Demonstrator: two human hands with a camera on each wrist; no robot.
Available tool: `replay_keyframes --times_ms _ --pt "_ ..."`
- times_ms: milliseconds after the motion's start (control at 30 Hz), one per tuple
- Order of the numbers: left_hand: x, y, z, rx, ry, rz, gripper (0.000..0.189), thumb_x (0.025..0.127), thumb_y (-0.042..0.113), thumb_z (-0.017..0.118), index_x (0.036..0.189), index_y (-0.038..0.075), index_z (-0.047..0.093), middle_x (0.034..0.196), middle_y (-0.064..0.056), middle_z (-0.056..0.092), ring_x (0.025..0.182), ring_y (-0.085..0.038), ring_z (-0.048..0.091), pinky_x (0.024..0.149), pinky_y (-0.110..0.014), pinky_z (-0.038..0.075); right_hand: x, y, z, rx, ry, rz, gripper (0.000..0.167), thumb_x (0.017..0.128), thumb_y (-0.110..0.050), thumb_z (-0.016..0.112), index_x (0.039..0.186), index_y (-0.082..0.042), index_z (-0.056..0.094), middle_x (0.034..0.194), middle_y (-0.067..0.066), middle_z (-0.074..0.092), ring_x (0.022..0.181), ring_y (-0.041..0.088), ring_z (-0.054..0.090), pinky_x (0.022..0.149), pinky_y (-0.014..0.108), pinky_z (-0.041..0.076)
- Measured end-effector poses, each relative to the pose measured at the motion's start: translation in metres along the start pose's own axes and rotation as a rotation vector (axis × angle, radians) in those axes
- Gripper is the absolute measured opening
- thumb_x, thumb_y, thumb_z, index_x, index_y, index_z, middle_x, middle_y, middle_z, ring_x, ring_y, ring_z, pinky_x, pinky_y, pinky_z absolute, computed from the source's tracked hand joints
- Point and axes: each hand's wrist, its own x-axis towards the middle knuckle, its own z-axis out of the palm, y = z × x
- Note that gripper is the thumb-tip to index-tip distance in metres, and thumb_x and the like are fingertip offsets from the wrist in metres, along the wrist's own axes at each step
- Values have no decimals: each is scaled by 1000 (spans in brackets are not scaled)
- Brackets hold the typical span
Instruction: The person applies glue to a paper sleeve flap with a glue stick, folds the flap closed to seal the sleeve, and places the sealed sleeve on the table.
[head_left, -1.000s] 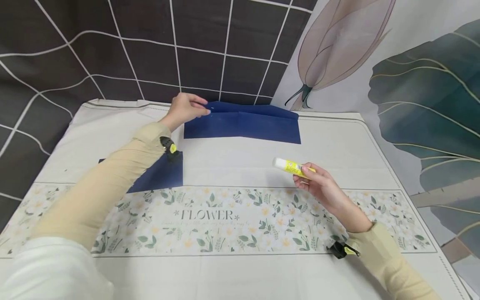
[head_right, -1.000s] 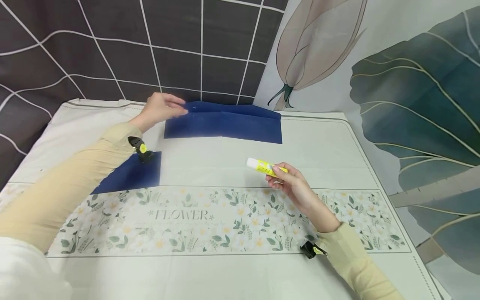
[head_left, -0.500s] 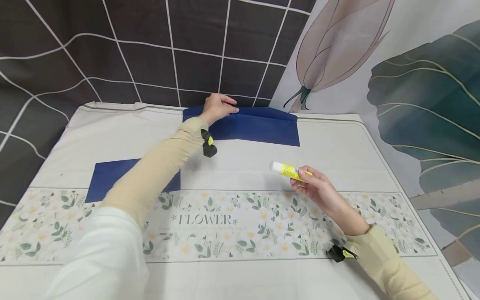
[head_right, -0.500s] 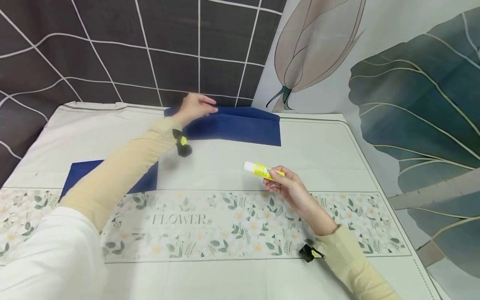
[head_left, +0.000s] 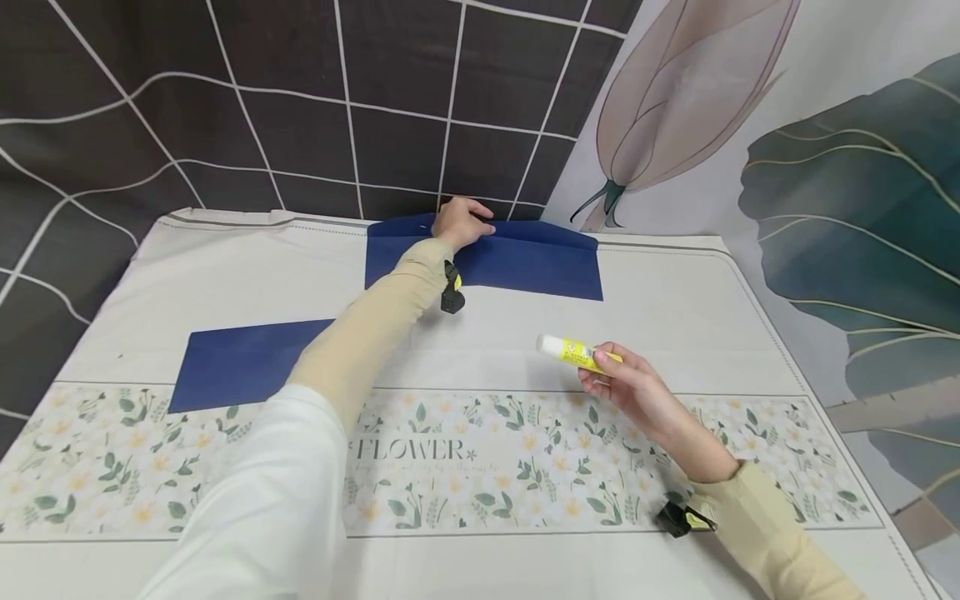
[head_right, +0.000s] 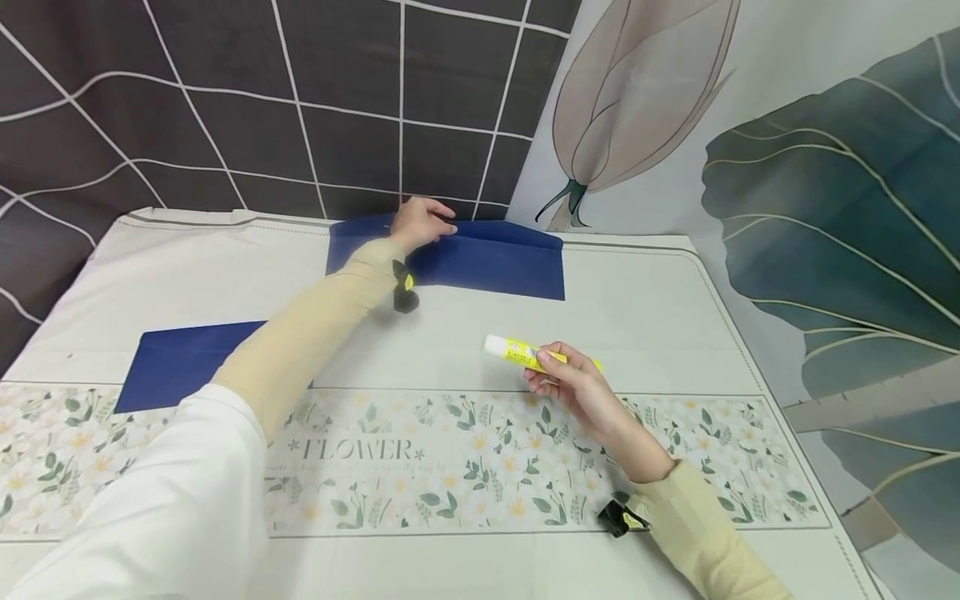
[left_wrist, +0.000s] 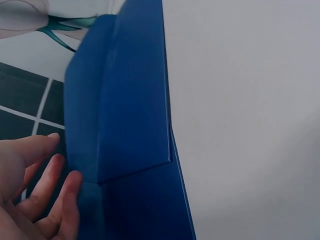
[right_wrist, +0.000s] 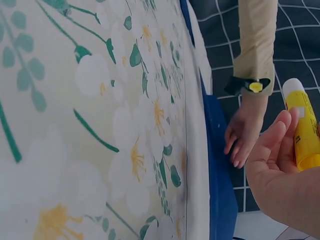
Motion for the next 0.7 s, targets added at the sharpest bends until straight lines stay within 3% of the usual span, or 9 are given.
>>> replay_keyframes --times_ms 267,700 --pt "13 0 12 110 10 -37 26 86 26 72 112 24 72 125 1 66 111 -20 62 93 -36 47 0 0 1 -18 -8 12 14 103 -18 42 97 -16 54 89 -8 66 82 5 61 79 19 51" --pt "22 -2 24 205 50 -28 17 89 26 69 105 24 75 117 2 70 109 -21 64 93 -37 48 0 3 1 -51 3 21 13 103 -19 41 99 -16 52 89 -7 66 80 5 59 77 19 50"
